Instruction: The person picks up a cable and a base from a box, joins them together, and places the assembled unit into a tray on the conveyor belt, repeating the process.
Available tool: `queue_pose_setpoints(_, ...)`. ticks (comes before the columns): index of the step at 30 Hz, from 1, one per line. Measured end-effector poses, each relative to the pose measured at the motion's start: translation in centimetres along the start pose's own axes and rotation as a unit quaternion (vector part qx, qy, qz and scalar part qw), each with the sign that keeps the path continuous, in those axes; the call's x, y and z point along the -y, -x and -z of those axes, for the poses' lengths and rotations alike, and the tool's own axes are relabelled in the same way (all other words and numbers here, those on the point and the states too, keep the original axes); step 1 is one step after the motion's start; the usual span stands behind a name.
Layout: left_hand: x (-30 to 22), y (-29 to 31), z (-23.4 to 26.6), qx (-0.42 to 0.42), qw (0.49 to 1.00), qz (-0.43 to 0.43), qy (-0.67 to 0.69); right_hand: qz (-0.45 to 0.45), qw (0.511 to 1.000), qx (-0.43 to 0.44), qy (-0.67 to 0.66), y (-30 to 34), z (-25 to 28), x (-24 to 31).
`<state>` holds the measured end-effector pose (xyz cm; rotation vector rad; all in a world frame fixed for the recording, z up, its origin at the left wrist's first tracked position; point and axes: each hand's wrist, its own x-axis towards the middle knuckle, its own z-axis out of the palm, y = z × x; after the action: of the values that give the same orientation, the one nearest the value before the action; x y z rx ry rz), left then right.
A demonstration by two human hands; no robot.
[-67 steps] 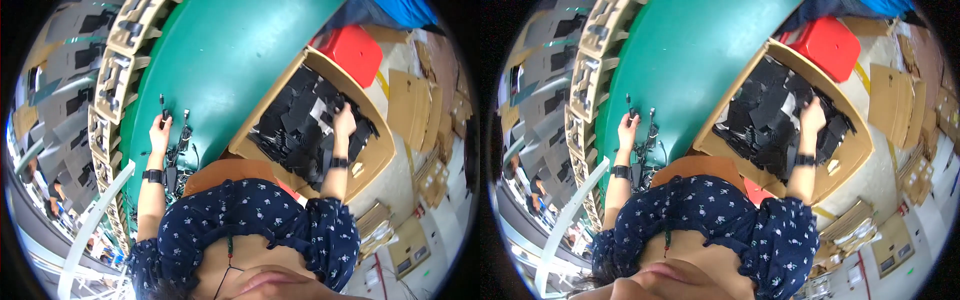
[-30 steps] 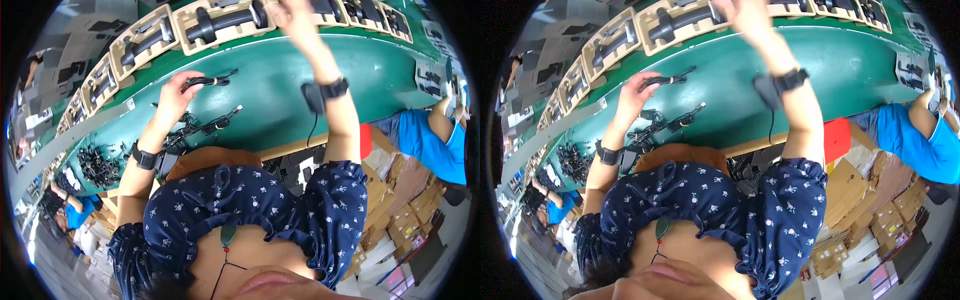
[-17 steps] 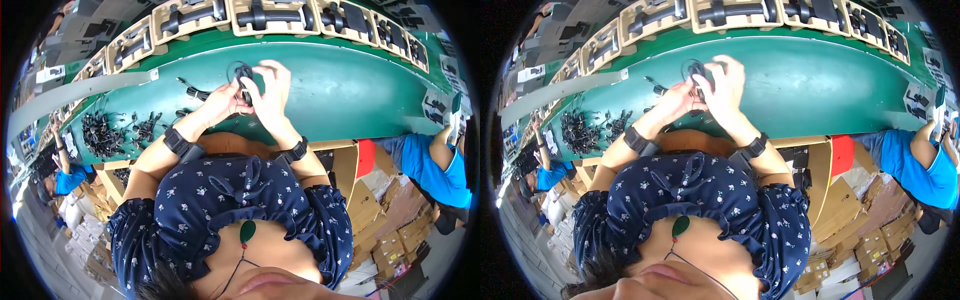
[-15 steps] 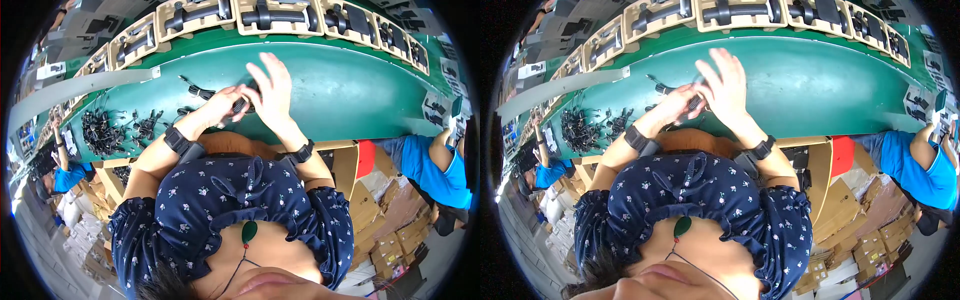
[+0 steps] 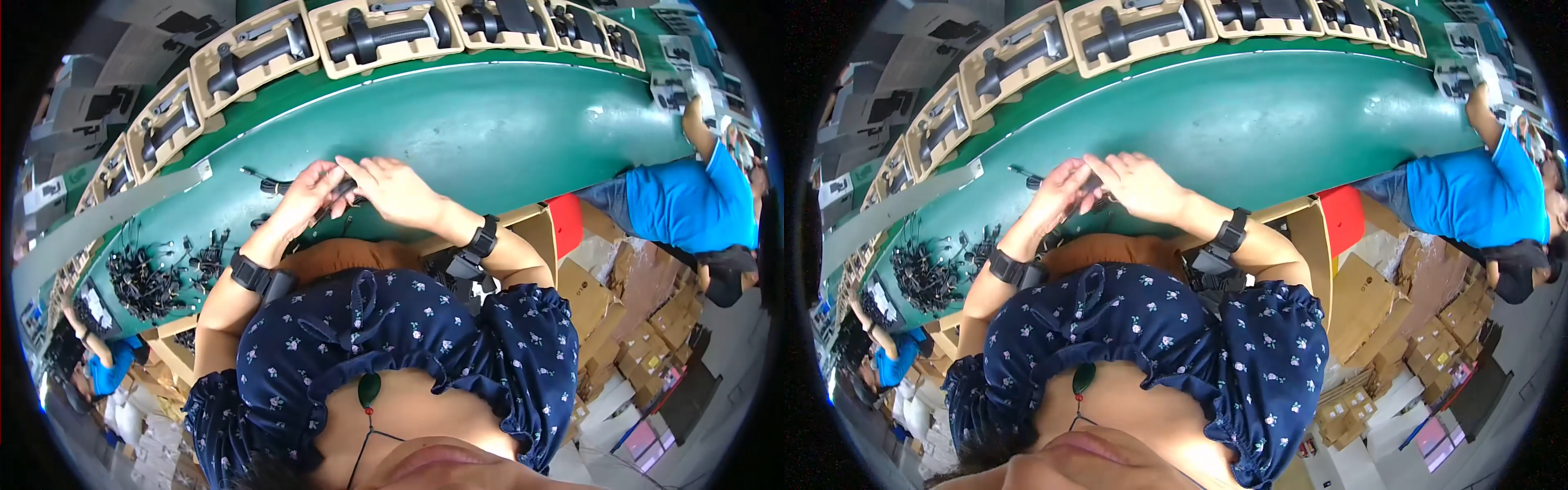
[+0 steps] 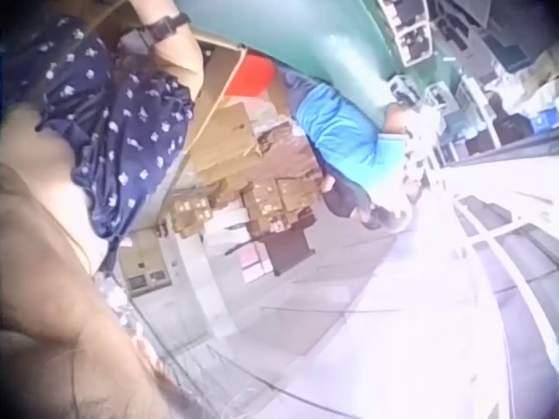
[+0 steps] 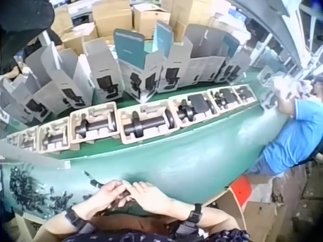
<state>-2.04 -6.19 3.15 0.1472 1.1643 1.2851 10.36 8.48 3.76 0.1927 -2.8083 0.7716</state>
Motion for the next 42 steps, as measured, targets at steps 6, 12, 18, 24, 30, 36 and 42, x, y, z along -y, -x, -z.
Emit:
queue_pose_setpoints(6,0.1,-0.4,4.3,-0.186,0.906,-0.171,-0.34,-0.23,0.925,-0.248,0.176,-0.5,7.3,-10.1)
queue_pose_setpoints(12,4.4,2.1,11.1,-0.228,0.677,-0.201,-0.67,-0.364,0.823,-0.154,0.409,-2.4,14.6,-18.3)
queue_pose_setpoints(18,4.8,3.2,10.9,-0.223,0.604,-0.159,-0.749,-0.349,0.838,0.006,0.42,-6.3,13.5,-23.8)
queue_pose_setpoints(24,5.5,2.3,11.1,-0.254,0.607,-0.14,-0.74,-0.468,0.811,-0.219,0.274,-9.0,9.5,-23.4)
queue_pose_setpoints(30,5.9,2.9,11.8,-0.258,0.609,-0.144,-0.736,-0.298,0.828,-0.257,0.4,-6.5,8.2,-24.8)
queue_pose_setpoints(36,5.5,1.7,12.1,-0.207,0.609,-0.176,-0.746,-0.359,0.837,-0.306,0.279,-6.6,11.1,-24.6)
queue_pose_setpoints(42,4.4,2.8,13.9,-0.175,0.569,-0.151,-0.789,-0.269,0.881,-0.337,0.194,2.3,15.1,-16.3)
